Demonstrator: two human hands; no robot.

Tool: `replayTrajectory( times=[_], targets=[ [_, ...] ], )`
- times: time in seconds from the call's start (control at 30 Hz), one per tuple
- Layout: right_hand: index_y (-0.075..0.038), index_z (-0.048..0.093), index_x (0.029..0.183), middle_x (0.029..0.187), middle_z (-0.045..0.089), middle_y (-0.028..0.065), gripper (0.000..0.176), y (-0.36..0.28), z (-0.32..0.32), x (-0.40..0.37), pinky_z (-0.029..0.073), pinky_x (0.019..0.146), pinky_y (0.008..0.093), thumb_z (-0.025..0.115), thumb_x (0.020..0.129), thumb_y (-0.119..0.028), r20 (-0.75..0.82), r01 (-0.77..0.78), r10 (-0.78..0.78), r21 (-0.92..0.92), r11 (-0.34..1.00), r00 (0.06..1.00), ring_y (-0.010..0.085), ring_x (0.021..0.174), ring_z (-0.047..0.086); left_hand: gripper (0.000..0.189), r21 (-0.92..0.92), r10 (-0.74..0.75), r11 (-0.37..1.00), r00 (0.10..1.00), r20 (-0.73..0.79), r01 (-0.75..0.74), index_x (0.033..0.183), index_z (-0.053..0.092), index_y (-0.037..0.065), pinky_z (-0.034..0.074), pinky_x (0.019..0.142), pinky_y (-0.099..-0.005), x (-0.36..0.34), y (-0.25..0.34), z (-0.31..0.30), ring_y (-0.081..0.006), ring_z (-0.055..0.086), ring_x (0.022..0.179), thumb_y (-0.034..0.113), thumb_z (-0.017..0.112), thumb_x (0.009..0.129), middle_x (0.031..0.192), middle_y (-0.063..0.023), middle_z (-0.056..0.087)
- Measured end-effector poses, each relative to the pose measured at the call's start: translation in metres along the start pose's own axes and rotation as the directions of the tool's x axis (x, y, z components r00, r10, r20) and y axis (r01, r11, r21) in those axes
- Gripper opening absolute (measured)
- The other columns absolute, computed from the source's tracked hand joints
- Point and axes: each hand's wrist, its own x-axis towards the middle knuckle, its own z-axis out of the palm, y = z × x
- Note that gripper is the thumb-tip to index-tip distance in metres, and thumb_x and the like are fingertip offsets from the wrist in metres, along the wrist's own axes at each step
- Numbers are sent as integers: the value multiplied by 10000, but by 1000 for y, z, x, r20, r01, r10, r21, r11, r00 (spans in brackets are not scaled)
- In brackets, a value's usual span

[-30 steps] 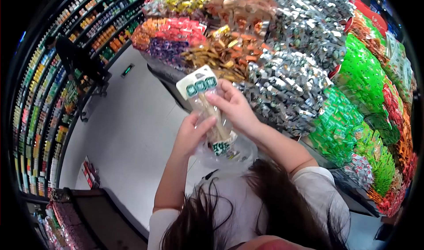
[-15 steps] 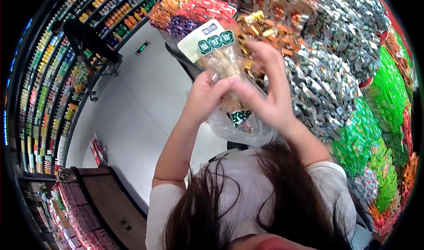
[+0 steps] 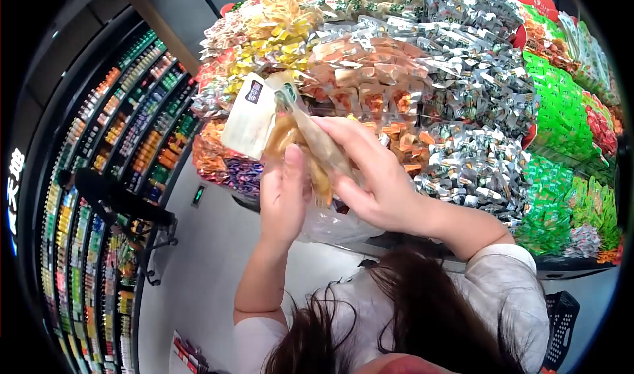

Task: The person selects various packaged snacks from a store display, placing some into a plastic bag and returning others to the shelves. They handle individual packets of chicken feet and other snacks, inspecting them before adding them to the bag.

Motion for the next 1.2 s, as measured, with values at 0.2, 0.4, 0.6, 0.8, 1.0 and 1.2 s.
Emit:
replayTrajectory(
  times=[0.2,0.4,0.6,0.8,1.0,1.2],
  targets=[
    [-50,447,1261,1210,432,109,431,60,22,15,487,844,299,584,857,-111,66,-313,306,165,935,950,192,1103,488,279,-298,-170,944,983,-74,141,1176,491,24,429,586,-184,58,-34,-13,-22,526,737,180,488,945,945,-5,569],
    [-27,442,1279,1123,515,63,451,108,19,21,456,867,280,595,864,-116,33,-467,474,246,849,880,151,1031,532,209,-184,-264,948,965,3,260,1013,576,39,354,487,-157,115,-71,-22,-1,468,576,204,556,885,783,34,564],
    [6,398,1265,1137,574,112,402,133,19,24,501,846,305,537,904,-101,141,-560,661,675,481,737,186,1021,585,185,-271,-389,868,909,149,416,906,577,76,259,404,-173,141,-99,-50,-10,373,474,258,556,877,645,66,487],
    [-3,425,1248,1134,571,126,414,143,34,28,494,879,338,556,879,-139,188,-566,668,716,409,720,193,1008,586,216,-284,-375,850,888,266,444,918,597,61,237,390,-171,146,-114,-79,-7,352,447,267,540,884,621,68,484],
    [-14,426,1257,1126,574,119,438,156,39,38,484,898,354,566,860,-134,265,-589,681,752,298,683,182,1027,571,236,-169,-331,911,911,247,377,965,626,24,337,441,-168,156,-147,-90,-17,479,534,235,585,867,731,21,591],
    [-40,412,1276,1172,560,111,433,173,46,43,509,835,355,548,873,-117,262,-580,671,756,304,693,193,1058,550,275,-236,-211,925,919,333,298,1047,606,-4,484,725,-237,167,-160,-83,-90,600,822,207,611,870,948,-46,642]
  ],
)
